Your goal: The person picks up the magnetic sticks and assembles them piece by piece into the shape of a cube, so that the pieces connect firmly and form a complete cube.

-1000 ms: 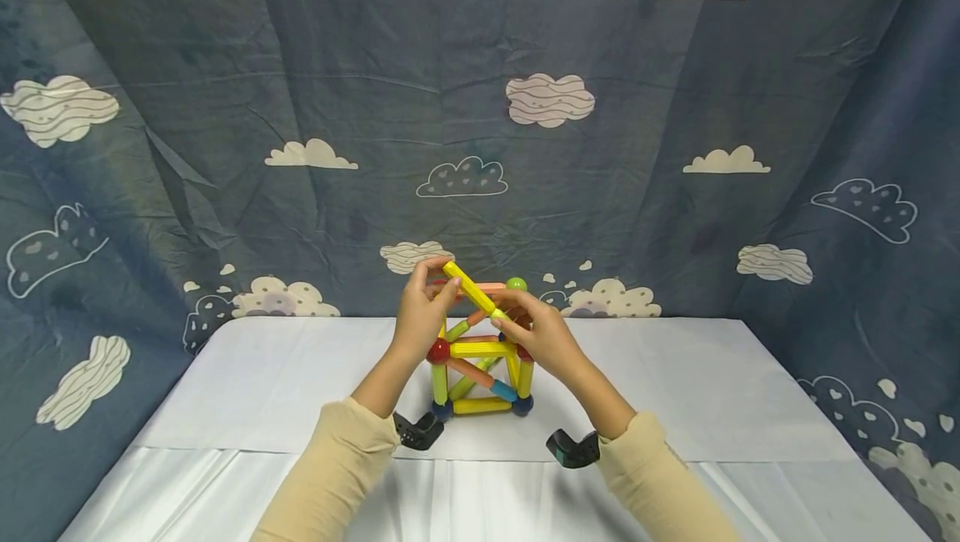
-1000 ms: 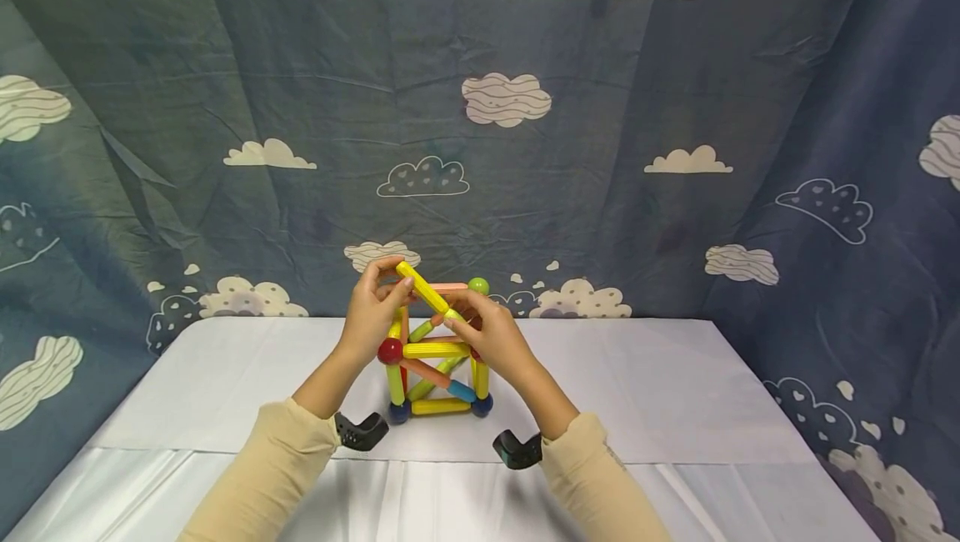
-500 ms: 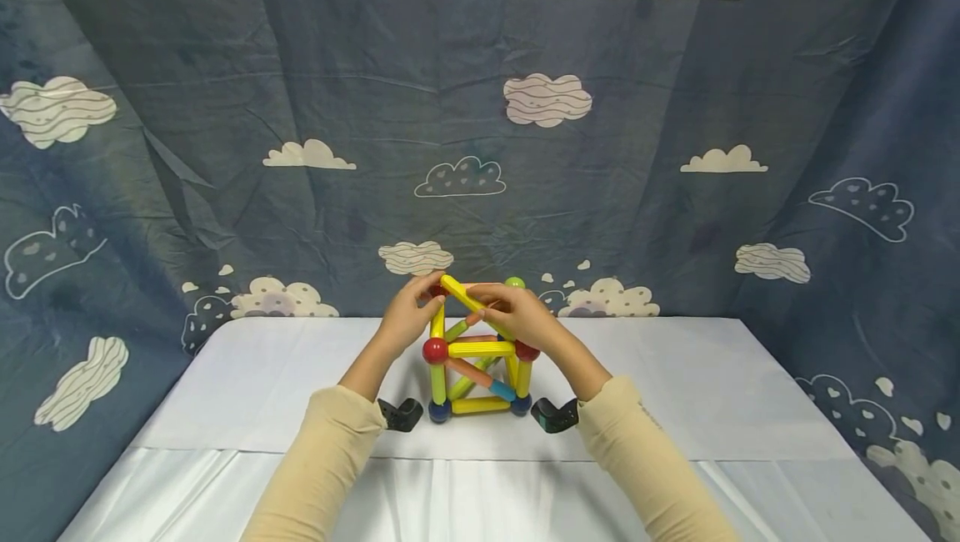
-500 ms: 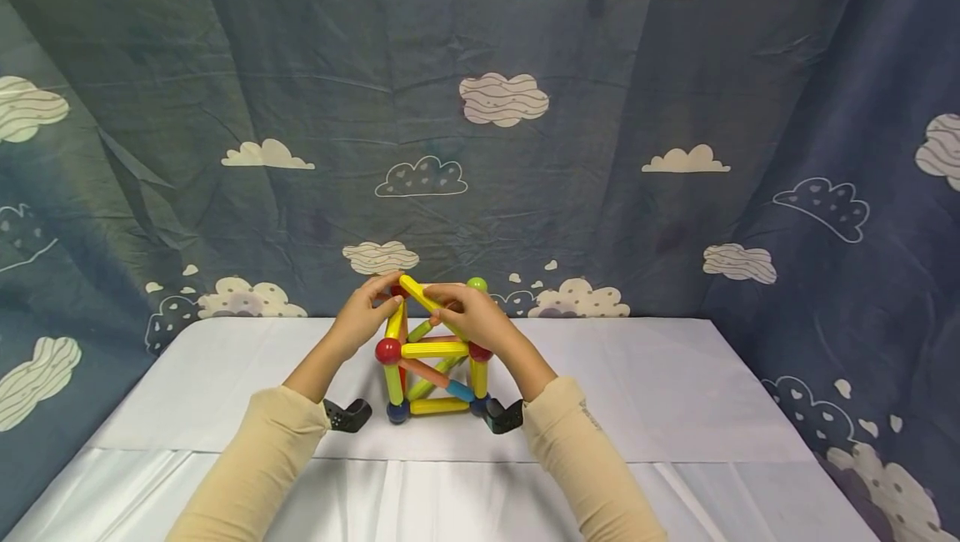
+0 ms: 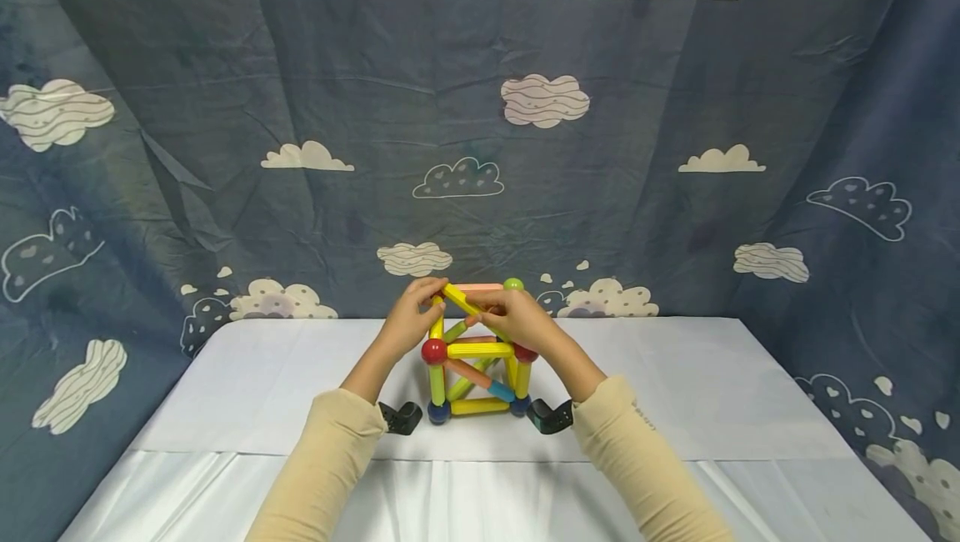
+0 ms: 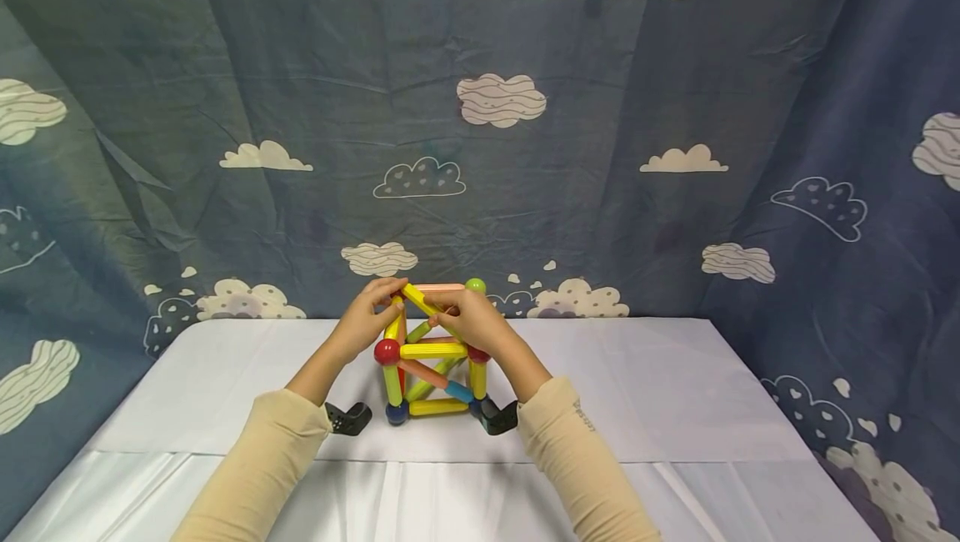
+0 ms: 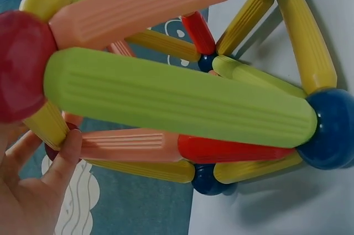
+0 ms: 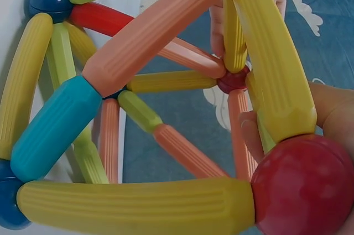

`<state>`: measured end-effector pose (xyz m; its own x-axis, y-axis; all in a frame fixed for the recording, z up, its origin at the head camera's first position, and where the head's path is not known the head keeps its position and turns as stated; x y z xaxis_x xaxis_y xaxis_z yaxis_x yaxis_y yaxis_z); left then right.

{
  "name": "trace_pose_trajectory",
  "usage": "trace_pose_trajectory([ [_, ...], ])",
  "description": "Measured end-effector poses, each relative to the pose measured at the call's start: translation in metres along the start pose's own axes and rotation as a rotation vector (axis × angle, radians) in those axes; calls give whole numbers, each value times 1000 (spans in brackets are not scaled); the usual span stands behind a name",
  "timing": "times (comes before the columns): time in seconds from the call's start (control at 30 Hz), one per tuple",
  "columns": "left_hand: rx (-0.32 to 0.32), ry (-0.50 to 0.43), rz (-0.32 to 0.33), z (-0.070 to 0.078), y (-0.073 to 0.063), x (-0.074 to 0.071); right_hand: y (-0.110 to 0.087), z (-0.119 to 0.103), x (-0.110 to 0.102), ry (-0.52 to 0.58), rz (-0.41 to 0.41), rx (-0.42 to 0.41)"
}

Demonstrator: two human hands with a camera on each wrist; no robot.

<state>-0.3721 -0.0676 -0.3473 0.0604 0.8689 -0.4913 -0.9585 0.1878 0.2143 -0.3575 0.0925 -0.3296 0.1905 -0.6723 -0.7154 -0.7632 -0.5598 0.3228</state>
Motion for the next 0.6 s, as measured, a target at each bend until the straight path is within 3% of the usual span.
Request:
trace_pose_trajectory([
  [0.2,-22,17,-2,-2,-1,-2,1,-2,2,-40,-16,-32],
  [0.37,-21,16,-28,-5,-1,0,2,-2,3,-74,-19,19],
  [0.6,30,40,-18,-6,-3,-2,-1,-6,-3,-97,5,-14],
])
Point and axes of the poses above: each hand's wrist, its own y-axis towards the middle knuckle, its own x-axis out of the palm, z = x × y, the point moved 6 cm from there along y, towards the middle knuckle, and after that the axes turned 9 degrees about -x, right-handed, at the moved point
